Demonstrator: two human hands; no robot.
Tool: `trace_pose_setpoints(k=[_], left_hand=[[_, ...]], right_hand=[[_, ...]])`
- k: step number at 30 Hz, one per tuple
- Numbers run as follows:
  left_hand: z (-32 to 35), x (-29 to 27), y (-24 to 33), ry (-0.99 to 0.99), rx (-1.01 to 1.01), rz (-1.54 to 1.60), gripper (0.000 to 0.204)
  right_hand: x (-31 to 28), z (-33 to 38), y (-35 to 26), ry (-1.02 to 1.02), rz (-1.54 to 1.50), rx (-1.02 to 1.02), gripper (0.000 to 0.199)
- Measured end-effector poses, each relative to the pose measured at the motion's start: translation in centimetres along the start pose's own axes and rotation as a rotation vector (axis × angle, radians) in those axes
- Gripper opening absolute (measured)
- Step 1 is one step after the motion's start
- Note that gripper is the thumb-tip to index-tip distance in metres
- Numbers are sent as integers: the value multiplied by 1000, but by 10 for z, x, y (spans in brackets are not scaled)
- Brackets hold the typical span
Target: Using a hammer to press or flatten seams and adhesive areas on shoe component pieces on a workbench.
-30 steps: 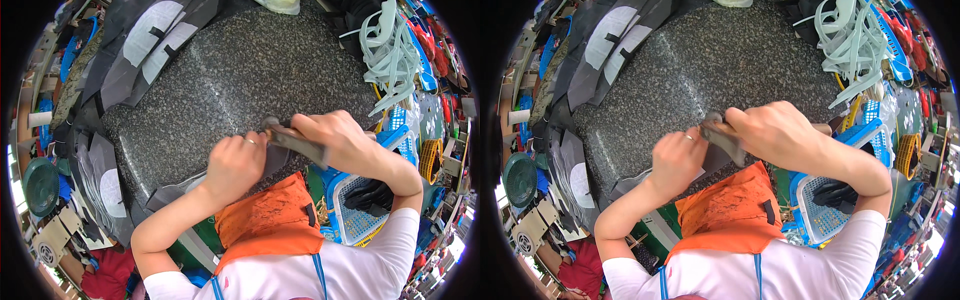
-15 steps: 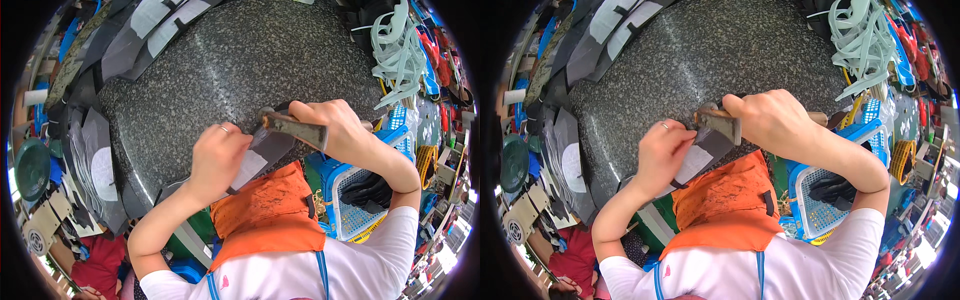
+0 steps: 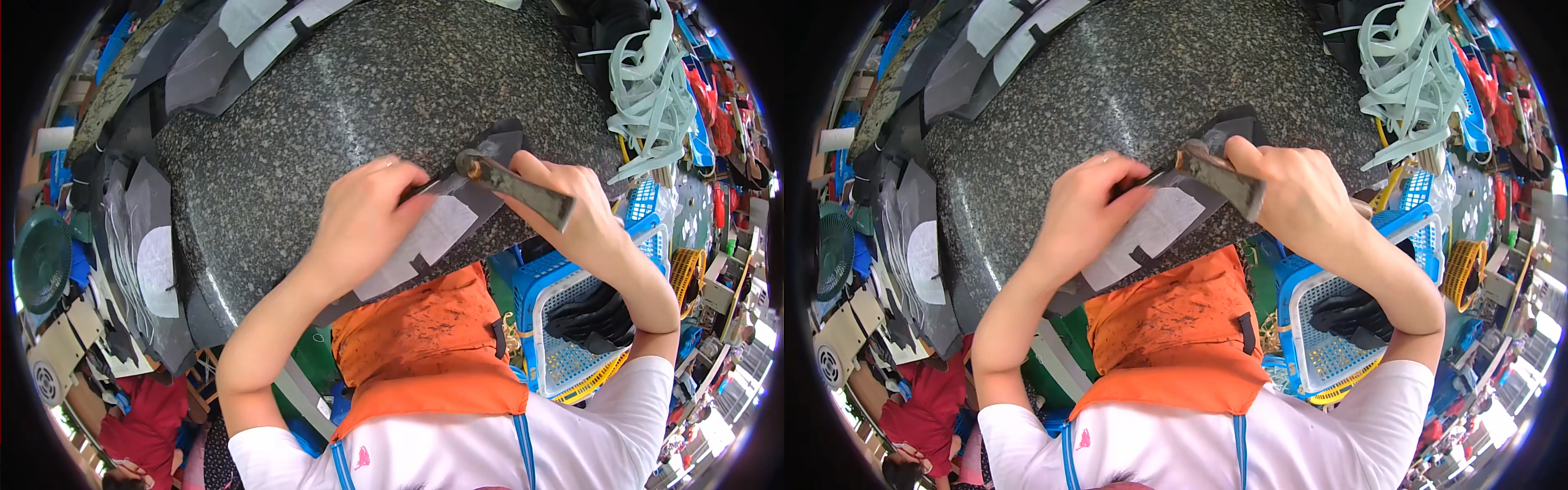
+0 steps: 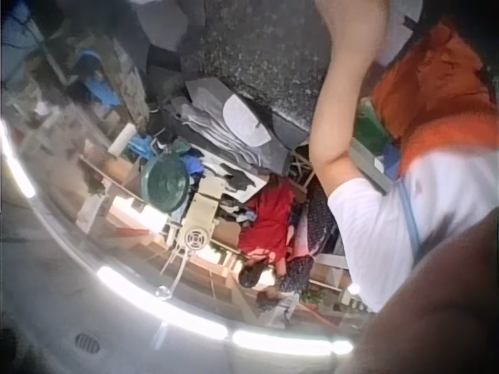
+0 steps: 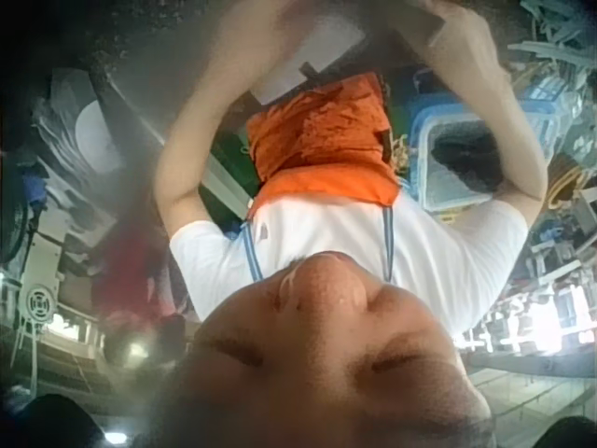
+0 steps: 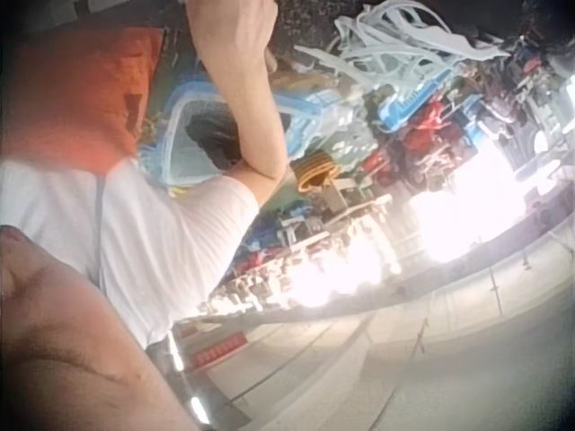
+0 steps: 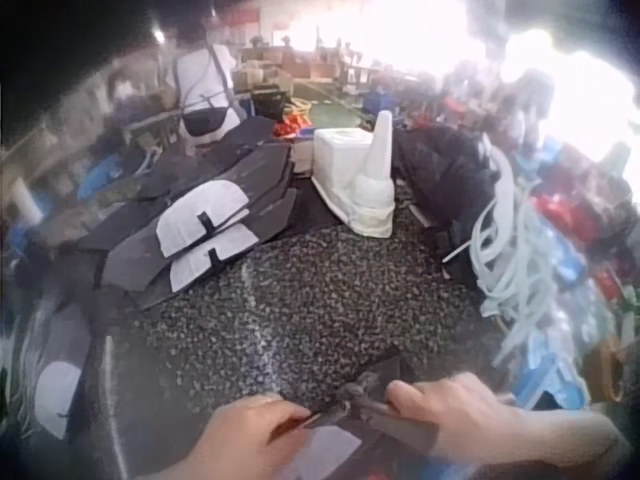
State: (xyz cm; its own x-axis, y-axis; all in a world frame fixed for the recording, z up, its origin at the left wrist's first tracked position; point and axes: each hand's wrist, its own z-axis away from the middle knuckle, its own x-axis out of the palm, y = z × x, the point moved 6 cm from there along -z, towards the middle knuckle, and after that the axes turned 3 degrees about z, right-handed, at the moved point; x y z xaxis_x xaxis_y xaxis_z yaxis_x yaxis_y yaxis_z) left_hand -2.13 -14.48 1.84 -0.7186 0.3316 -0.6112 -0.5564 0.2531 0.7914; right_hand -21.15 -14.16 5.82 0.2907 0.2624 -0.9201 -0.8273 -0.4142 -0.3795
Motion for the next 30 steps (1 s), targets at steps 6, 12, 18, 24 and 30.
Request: trace_pose_setpoints(k=[6, 12, 18, 24, 30], left_hand=[[25, 17, 27, 85, 444, -539, 12], [25, -3, 2, 107, 236, -163, 15], [24, 6, 26, 138, 438, -506, 22], [6, 0, 9, 103, 290, -220, 22], [31, 6, 17, 143, 517, -487, 31]], right_hand=[[-5, -5, -3, -53, -57, 2, 21], [9, -5, -4, -45, -81, -109, 19], [7, -3, -8, -35, -142, -130, 20], [0, -4, -5, -11, -105, -43, 16], [8, -3, -10, -43, -149, -103, 19]])
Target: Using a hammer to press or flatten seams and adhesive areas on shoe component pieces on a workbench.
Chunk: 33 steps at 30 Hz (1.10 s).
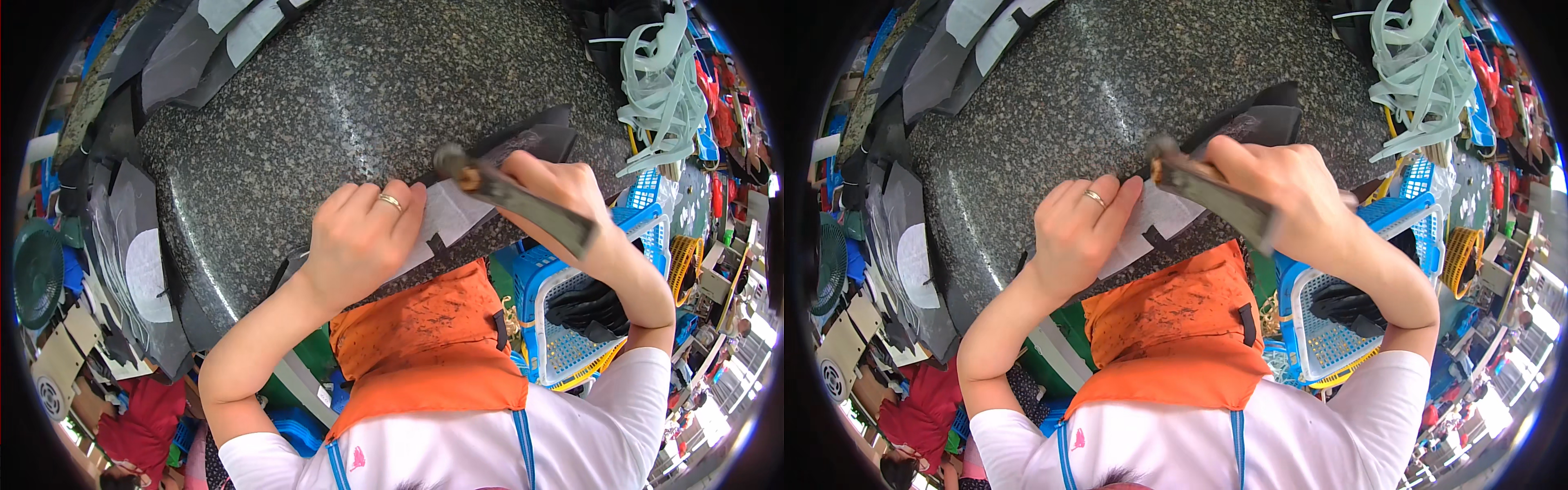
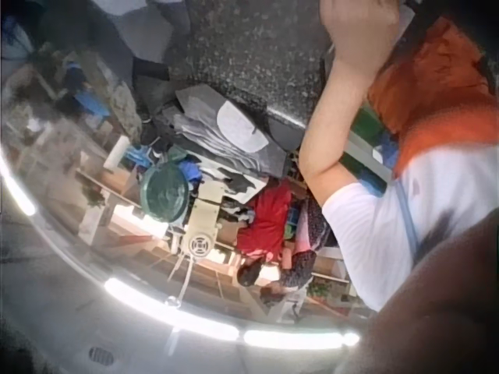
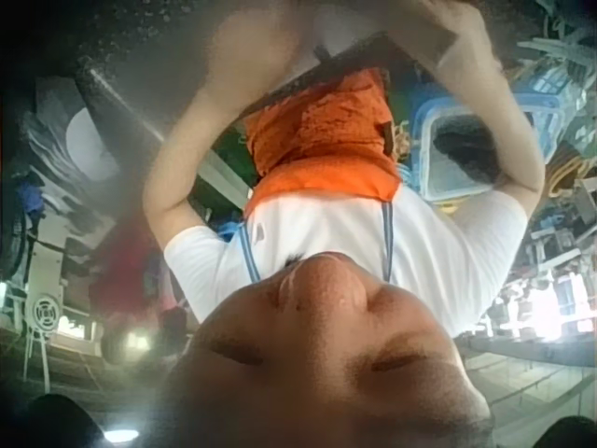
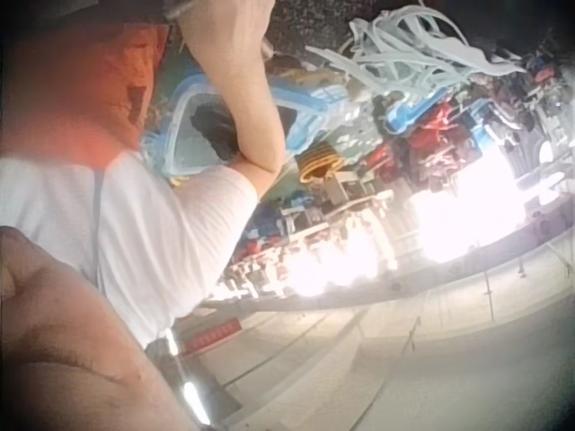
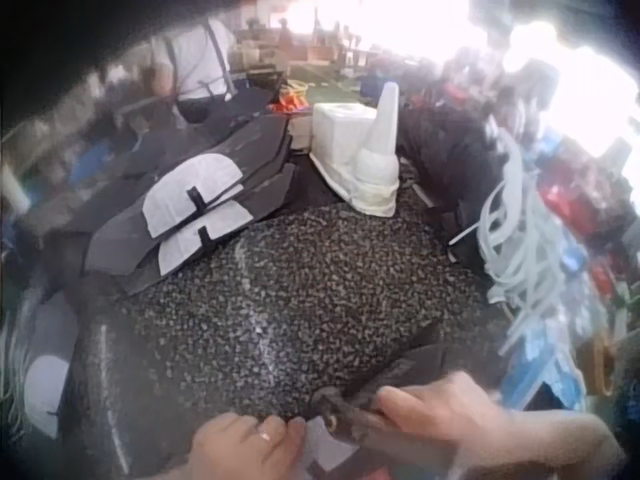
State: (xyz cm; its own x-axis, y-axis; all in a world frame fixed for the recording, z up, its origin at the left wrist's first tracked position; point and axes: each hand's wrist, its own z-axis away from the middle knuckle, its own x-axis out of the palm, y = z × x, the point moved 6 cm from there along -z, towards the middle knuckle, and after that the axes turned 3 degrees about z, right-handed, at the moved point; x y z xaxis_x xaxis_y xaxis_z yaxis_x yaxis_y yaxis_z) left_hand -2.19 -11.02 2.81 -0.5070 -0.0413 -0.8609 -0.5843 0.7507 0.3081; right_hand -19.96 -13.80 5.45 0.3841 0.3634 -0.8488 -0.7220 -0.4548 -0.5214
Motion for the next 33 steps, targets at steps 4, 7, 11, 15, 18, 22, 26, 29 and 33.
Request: trace_pose_setpoints(k=[4, 7, 11, 15, 18, 22, 26, 29, 33], left_hand=[[1, 1, 1, -4, 0, -125, 28], [6, -9, -12, 6, -122, 106, 25], [23, -12, -17, 2, -291, 294, 28], [34, -15, -10, 116, -263, 132, 26], [39, -17, -8, 117, -249, 86, 26], [54, -17, -20, 112, -296, 246, 18], [60, -27, -15, 91, -276, 222, 20], [69, -30, -15, 53, -282, 220, 20], [79, -36, -9, 64, -227, 146, 21]], right_hand=[[0, -8, -5, 109, -52, -64, 20], [16, -2, -12, 47, 134, -62, 18], [10, -12, -19, 139, -35, -122, 17], [22, -16, -28, -127, 22, -69, 20], [20, -16, -43, 106, 14, -141, 20], [29, -24, -57, -70, 171, -184, 20], [36, -22, -63, -43, 121, -193, 18], [36, -28, -74, -113, 221, -235, 16], [51, -22, -86, -172, 279, -248, 13]])
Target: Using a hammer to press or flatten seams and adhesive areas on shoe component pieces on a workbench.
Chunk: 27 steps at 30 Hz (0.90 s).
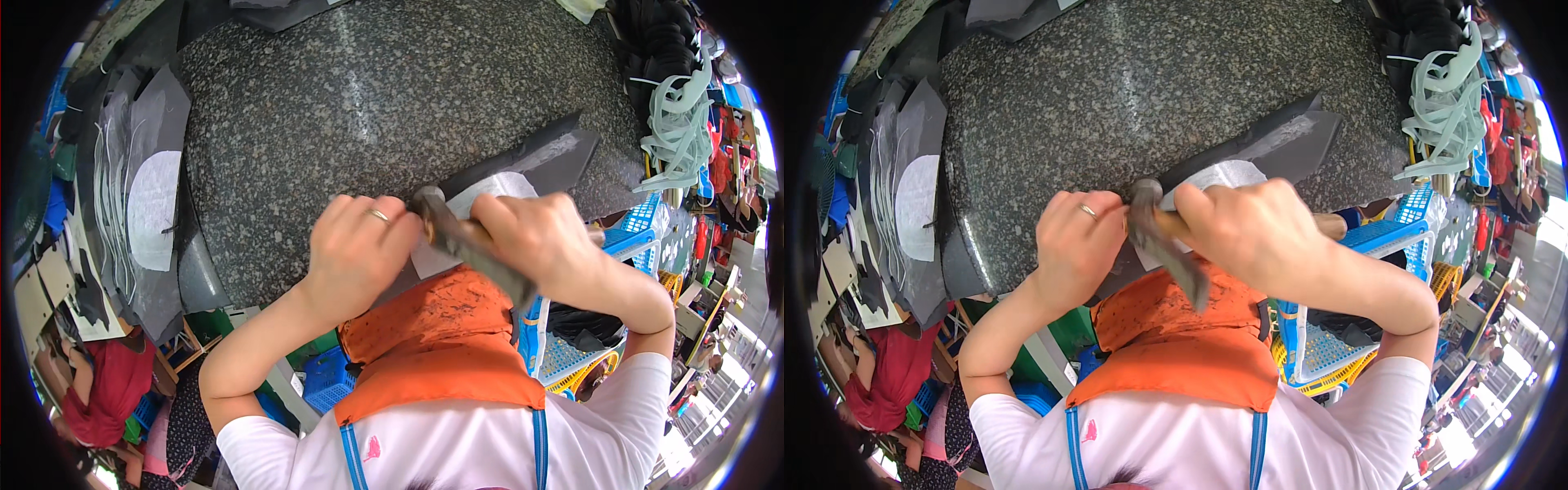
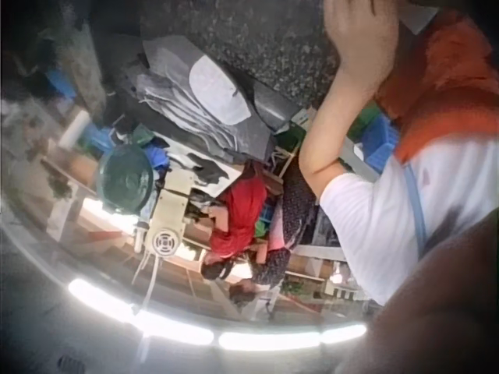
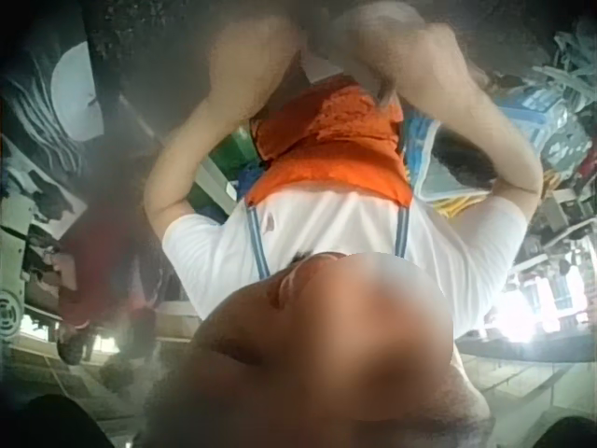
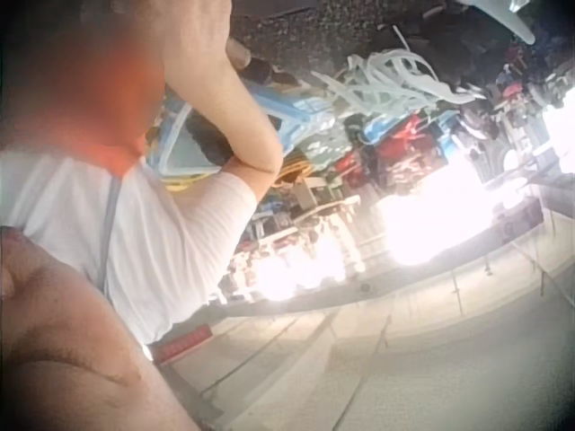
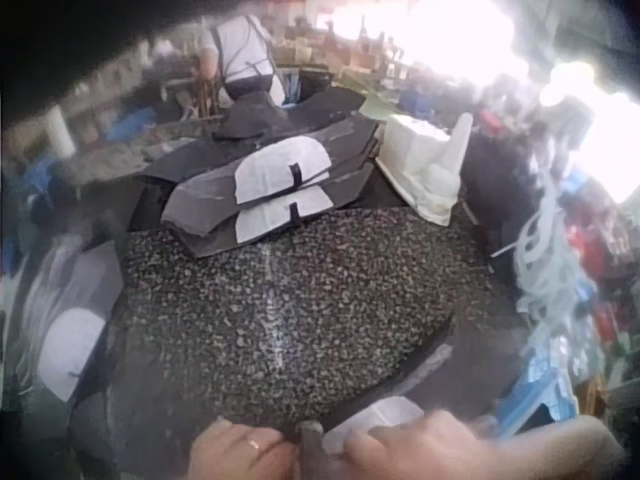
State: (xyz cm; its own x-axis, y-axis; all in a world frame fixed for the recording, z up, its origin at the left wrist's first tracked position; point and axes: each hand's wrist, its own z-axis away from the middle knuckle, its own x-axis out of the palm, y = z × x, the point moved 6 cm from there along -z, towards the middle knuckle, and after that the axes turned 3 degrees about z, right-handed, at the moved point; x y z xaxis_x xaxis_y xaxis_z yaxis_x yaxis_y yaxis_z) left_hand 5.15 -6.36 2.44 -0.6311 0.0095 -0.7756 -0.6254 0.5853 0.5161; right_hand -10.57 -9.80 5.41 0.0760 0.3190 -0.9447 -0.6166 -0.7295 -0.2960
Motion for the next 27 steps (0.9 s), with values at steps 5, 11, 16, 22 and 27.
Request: trace_pose_setpoints(k=[5, 11, 16, 22, 27], left_hand=[[18, -8, 1, 62, 58, -25, 13], [38, -20, -7, 38, -33, 29, 18], [50, -24, -18, 20, -142, 135, 21], [65, -25, -1, 150, 26, -101, 19], [66, -29, 1, 149, -24, -126, 20]], right_hand=[[-8, -8, -7, 61, -31, -64, 17], [-1, -15, -17, 29, -64, -41, 19], [8, -14, -38, 50, 45, -89, 23], [7, -24, -49, -2, -31, -114, 32], [0, -31, -49, 148, -77, -104, 33]])
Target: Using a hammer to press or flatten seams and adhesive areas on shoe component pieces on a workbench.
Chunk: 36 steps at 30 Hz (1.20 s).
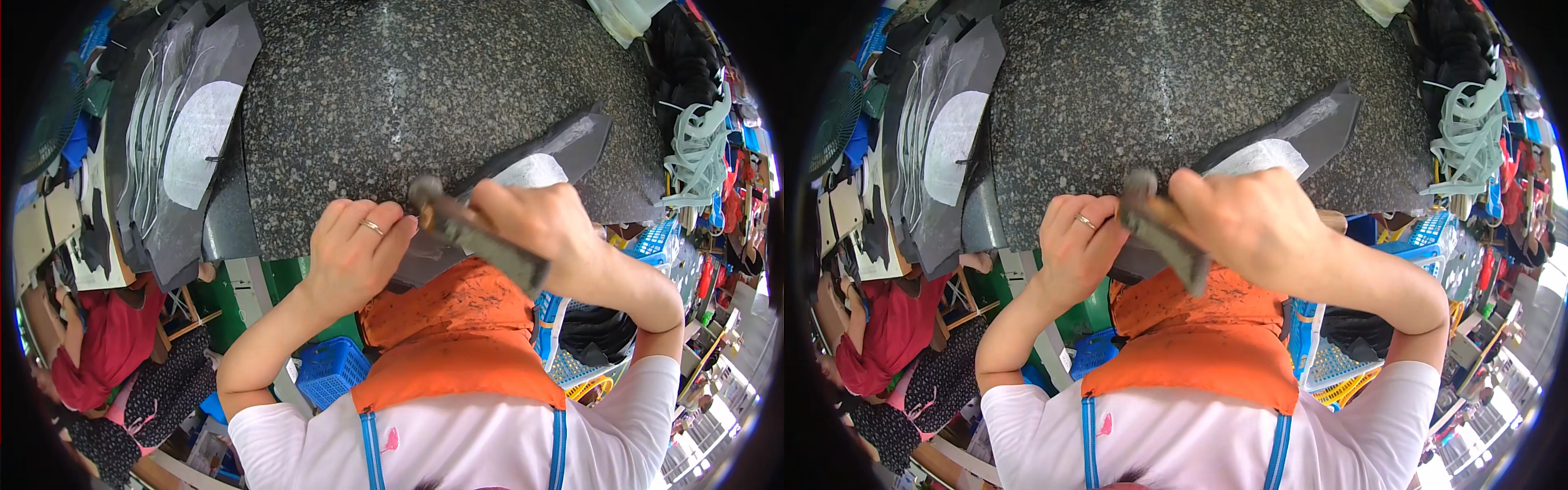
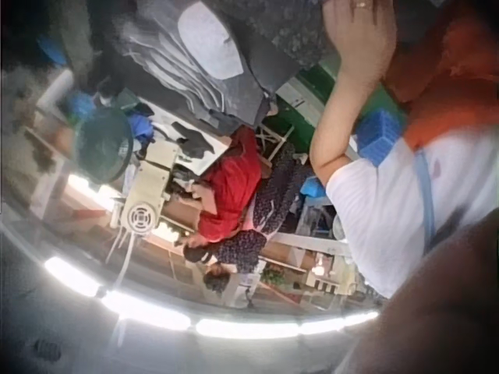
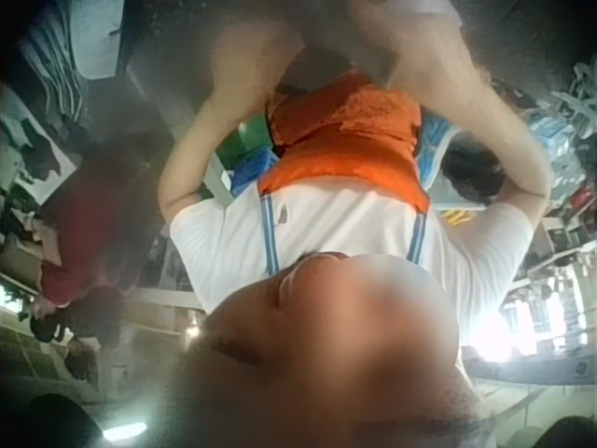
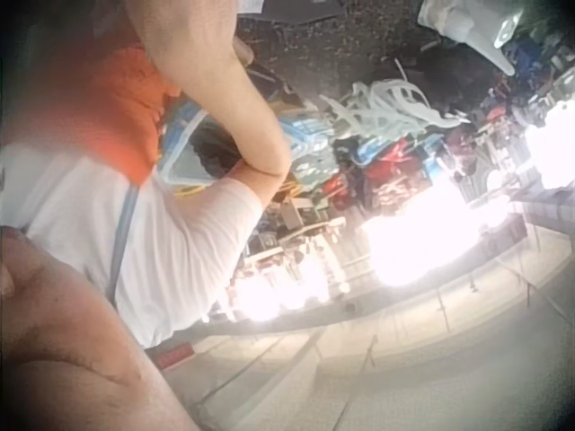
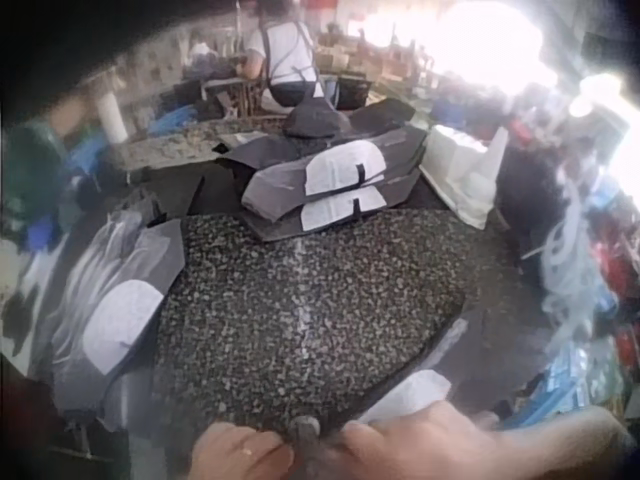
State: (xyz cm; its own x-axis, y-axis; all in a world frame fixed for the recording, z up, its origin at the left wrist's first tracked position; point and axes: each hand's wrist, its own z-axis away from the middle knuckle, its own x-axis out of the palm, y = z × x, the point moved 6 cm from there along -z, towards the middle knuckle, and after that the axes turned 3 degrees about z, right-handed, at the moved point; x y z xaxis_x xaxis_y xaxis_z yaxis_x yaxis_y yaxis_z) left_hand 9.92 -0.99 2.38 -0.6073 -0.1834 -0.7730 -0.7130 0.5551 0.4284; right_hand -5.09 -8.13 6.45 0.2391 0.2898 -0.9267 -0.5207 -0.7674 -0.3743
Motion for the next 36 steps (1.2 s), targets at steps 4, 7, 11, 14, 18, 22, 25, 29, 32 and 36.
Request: trace_pose_setpoints(k=[4, 7, 11, 14, 18, 22, 25, 29, 32, 36], left_hand=[[11, -13, -18, -31, -336, 66, 26], [21, -12, -6, 79, -200, -6, 27], [23, -12, 1, 112, -112, -27, 29], [22, -11, 8, 38, -81, -90, 22], [16, -1, 16, -234, 5, -259, 28], [-17, -12, 28, -235, -309, -136, 57], [-59, 25, 44, -191, -295, -60, 83], [-114, 51, 26, -13, -170, 153, 76], [-191, -17, -7, 515, 24, -442, 69], [-267, -14, -114, 429, -132, -572, 73]], right_hand=[[14, 3, 2, -58, -36, -2, 31], [9, 0, 3, 19, -110, -25, 31], [8, -7, -7, -40, -127, -66, 30], [6, -13, -7, -25, -141, -37, 23], [17, -11, -8, -115, -14, -112, 21], [-24, 1, 34, 248, -296, 91, 27], [-41, 30, 68, 663, -464, 484, 37], [-13, 107, 133, 1074, -333, 697, 36], [-29, 113, 125, 1314, -361, 411, 23], [2, 106, 139, 1017, -572, 733, 39]])
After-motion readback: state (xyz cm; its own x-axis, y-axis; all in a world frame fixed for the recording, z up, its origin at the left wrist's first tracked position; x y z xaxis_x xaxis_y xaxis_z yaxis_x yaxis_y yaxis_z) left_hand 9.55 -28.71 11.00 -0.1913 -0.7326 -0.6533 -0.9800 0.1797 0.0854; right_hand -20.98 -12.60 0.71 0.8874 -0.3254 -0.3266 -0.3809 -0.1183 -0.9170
